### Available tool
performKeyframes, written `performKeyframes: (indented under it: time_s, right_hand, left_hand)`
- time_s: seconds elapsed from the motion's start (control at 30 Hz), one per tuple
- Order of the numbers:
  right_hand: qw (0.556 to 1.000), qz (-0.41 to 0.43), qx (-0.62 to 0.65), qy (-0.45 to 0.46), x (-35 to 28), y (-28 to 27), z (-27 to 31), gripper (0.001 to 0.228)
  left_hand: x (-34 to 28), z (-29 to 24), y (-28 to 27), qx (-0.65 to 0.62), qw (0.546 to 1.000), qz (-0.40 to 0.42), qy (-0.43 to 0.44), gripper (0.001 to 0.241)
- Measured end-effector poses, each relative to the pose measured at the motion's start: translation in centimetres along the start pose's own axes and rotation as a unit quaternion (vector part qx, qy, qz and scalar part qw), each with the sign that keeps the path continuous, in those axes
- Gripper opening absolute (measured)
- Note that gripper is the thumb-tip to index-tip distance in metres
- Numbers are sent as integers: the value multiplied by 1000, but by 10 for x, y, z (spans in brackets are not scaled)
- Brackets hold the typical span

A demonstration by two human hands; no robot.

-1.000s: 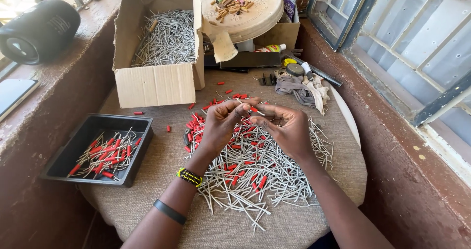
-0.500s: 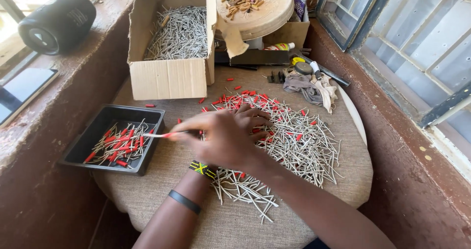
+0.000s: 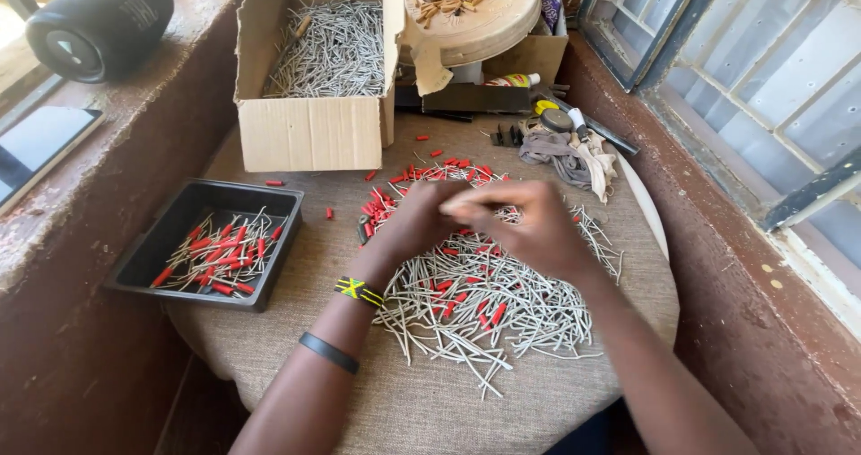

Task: Assembling small metal rivets by inserting metal pins into red plastic caps.

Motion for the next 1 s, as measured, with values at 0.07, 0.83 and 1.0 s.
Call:
performKeyframes:
  time_s: [0.07, 0.83, 1.0]
  right_hand:
    - [998, 13, -2, 65, -21, -20, -18, 21]
    - [979, -139, 4, 150, -41, -16, -75, 22]
    - [983, -143, 41, 106, -40, -13, -74, 27]
  left_hand:
    - [1, -29, -15, -32, 999, 5, -18, 38]
    - [-3, -49, -28, 268, 943, 147, -133, 15]
    - [-4, -41, -23, 292, 936, 149, -129, 11]
Point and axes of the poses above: each hand's wrist, its own x-axis towards the middle knuckle, its own y-axis out of the palm, z = x × y, the point moved 4 cm from there along x, towards the middle knuckle, and after that the axes turned 5 degrees about z, right-handed, at the moved point
